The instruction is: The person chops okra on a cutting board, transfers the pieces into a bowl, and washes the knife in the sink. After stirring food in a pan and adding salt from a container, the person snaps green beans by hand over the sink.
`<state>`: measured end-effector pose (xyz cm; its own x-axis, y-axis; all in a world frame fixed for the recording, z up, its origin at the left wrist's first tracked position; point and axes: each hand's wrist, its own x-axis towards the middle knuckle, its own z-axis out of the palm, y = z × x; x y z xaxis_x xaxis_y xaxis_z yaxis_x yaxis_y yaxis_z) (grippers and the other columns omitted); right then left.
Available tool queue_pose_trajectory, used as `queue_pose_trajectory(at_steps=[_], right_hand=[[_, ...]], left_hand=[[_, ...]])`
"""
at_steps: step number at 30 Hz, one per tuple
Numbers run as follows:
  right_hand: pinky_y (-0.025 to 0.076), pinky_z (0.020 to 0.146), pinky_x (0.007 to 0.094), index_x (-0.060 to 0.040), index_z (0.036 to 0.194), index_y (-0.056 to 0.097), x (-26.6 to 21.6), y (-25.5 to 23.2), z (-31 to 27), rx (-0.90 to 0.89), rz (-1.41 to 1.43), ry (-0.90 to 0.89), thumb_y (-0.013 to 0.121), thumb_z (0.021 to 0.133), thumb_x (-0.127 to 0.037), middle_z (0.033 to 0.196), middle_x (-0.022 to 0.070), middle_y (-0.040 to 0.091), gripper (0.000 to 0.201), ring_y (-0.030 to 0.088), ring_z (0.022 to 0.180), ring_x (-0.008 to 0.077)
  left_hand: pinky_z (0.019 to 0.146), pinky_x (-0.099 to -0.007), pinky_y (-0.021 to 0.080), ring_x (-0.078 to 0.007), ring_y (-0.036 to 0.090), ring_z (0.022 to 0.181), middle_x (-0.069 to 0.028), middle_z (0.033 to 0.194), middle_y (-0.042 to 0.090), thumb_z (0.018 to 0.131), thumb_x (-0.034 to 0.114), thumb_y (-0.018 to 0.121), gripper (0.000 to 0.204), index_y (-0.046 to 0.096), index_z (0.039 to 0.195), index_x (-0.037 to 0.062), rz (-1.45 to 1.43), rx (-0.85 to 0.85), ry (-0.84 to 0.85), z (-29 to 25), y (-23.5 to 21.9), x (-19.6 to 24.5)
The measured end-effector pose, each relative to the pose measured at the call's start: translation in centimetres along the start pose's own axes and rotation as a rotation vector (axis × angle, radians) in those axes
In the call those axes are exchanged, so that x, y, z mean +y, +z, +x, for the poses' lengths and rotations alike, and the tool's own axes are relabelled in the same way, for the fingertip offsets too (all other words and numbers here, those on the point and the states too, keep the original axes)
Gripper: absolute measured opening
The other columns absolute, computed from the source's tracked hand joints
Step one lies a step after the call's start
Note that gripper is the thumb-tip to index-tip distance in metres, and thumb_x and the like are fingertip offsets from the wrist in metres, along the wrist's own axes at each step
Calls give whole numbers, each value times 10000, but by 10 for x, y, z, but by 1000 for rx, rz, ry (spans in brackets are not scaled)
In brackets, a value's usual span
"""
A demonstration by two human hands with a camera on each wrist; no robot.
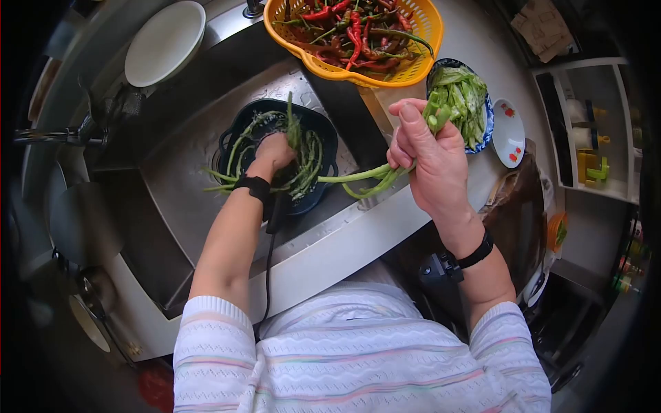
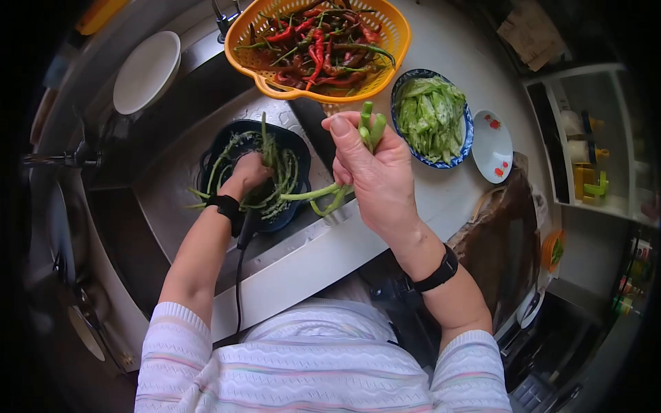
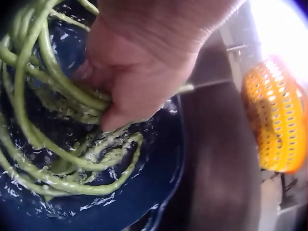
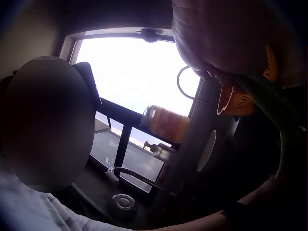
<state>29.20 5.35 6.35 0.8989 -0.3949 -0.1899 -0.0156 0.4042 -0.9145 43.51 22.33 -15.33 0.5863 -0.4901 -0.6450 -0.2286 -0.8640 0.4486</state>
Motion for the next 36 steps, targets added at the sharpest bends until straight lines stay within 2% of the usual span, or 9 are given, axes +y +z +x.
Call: queue_pose_trajectory(at_steps=[3, 5, 8, 17, 27, 30, 32, 33, 36], right_hand=[[356, 503, 215, -36, 939, 607, 13, 9, 11, 17, -56, 52, 584, 901, -236, 593, -40, 411, 205, 376, 503, 67], [356, 496, 212, -33, 927, 613, 24, 15, 18, -14, -69, 76, 583, 902, -231, 596, -39, 420, 202, 380, 504, 64], [364, 489, 208, -27, 909, 619, 42, 23, 26, -79, -104, 117, 583, 903, -235, 605, -37, 444, 210, 399, 517, 57], [391, 505, 209, -50, 890, 589, 71, 45, 38, -151, -183, 288, 586, 898, -255, 639, -27, 503, 206, 446, 538, 56], [379, 474, 216, -60, 839, 544, 73, 51, 41, -181, -216, 232, 548, 915, -194, 630, -31, 491, 154, 426, 508, 54], [379, 456, 225, -49, 880, 528, 79, 45, 45, -132, -314, 261, 546, 911, -182, 625, -24, 488, 138, 425, 497, 61], [379, 448, 229, -42, 909, 518, 78, 45, 44, -98, -368, 293, 546, 909, -178, 622, -20, 486, 139, 425, 492, 65], [382, 449, 231, -38, 937, 506, 76, 47, 42, -76, -355, 298, 548, 907, -181, 623, -16, 486, 152, 425, 491, 68], [389, 453, 236, -26, 1017, 485, 69, 51, 39, -67, -345, 313, 552, 904, -186, 628, -11, 486, 207, 430, 498, 71]], left_hand=[[791, -345, 490, -248, 640, 841, -157, 928, 661, 753, 172, 642, 266, 648, 948, -10, -432, -21, 108, -21, -15, 1], [760, -285, 486, -163, 621, 804, -93, 892, 655, 775, 80, 613, 221, 623, 981, -1, -937, -202, 106, -40, -31, 7], [765, -272, 493, -146, 619, 822, -73, 903, 648, 803, 63, 599, 305, 555, 1103, 23, -1145, -210, 173, -74, -51, 16], [772, -225, 446, -55, 544, 819, 23, 898, 610, 850, 117, 642, 209, 597, 1040, 43, -1228, 57, 451, -122, -46, 27], [760, -191, 418, -32, 502, 842, 48, 922, 583, 929, 233, 528, 277, 569, 1132, 48, -1147, -106, 522, -123, -48, 23], [688, -187, 435, -62, 542, 793, 30, 896, 569, 936, 254, 507, 304, 552, 1143, 37, -963, -34, 464, -106, -44, 10], [734, -289, 496, -160, 613, 811, -46, 992, 581, 941, 278, 492, 397, 462, 1232, 10, -1104, -31, 131, -88, -43, 0], [680, -329, 518, -221, 637, 769, -71, 880, 591, 922, 242, 509, 437, 407, 1280, 15, -1112, -39, 83, -76, -43, -7], [653, -325, 522, -238, 639, 713, -133, 802, 624, 857, 121, 517, 294, 558, 1108, -28, -760, 36, -179, -40, -16, -25]])
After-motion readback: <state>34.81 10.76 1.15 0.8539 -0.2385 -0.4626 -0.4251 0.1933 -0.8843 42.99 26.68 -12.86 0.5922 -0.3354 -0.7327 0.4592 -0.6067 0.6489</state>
